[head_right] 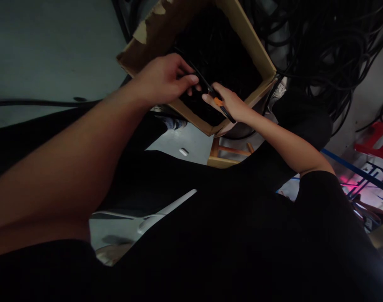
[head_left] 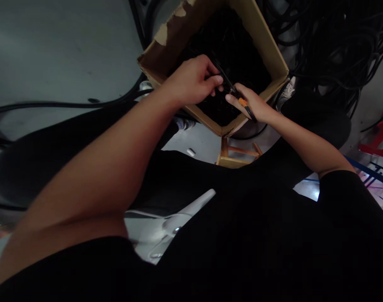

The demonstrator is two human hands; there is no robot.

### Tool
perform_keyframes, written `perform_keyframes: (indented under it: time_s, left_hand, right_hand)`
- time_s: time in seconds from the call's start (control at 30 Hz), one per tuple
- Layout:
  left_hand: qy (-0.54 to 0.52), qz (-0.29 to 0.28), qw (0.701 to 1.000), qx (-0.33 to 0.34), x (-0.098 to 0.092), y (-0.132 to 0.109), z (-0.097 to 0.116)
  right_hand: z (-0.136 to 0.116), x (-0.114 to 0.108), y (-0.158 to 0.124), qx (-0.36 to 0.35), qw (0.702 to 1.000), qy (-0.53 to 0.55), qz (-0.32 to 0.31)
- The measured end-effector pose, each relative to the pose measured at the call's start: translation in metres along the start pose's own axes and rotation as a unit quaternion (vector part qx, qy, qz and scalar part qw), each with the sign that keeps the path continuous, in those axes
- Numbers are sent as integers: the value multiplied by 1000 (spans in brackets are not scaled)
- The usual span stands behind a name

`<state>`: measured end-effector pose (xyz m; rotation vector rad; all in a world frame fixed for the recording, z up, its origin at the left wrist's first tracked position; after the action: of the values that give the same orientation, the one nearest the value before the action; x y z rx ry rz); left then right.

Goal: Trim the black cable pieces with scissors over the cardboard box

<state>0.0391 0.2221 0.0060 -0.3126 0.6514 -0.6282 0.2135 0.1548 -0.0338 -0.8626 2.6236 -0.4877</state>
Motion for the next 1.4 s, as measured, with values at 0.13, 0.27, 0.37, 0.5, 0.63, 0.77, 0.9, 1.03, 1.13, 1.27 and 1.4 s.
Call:
perform_keyframes:
  time_s: [0.13, 0.27, 0.37, 0.5, 0.63, 0.77, 0.9, 1.03, 1.13, 1.27, 1.4]
  left_hand:
    - [-5, -25, 999, 28, 9, -2, 7]
    - [6, -36, 999, 34, 12, -3, 13]
    - [26, -38, 999, 15, 7, -3, 12]
    - [33, -34, 999, -8, -1, -2, 7]
    - [11, -54, 998, 8, 4, -4, 11]
    - [3, -89, 995, 34, 12, -7, 18]
    - [1, -90, 996, 20, 11, -5, 12]
    - [-6, -85, 996, -6, 9, -4, 3]
    - [11, -71, 997, -6, 6, -3, -1]
    - [-23, -56, 998, -8, 0, -2, -5]
    - [-47, -87, 995, 7, 0, -3, -1]
  right_hand:
    - [-11, -1, 2, -15, 1000, -3, -5]
    - [-20, -4, 2, -13, 999, -34, -12]
    - [-17, -8, -1, 4, 999, -39, -5]
    - [-15, -13, -1, -1, 999, -38, 1]
    - [-18, -11, 1, -27, 999, -39, -16]
    - [-20, -10, 1, -27, 997, -59, -33]
    - [-20, -14, 0, -4, 999, -42, -9]
    - [-23, -16, -1, 6, 1000, -29, 2]
    - [-24, -19, -2, 16, 1000, -25, 0]
    - [-24, -22, -3, 3, 1000, -3, -12]
    - [-27, -14, -7, -26, 995, 74, -67]
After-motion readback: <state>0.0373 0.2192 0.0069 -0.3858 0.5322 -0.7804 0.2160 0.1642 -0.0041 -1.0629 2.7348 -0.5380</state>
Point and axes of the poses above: each hand's wrist, its own y-axis towards the middle knuckle, its own x-axis out of the palm, z = x × y, the point moved 9 cm from there along y, towards the middle knuckle, and after that the axes turned 4 degrees about y, right-handed, at the moved point
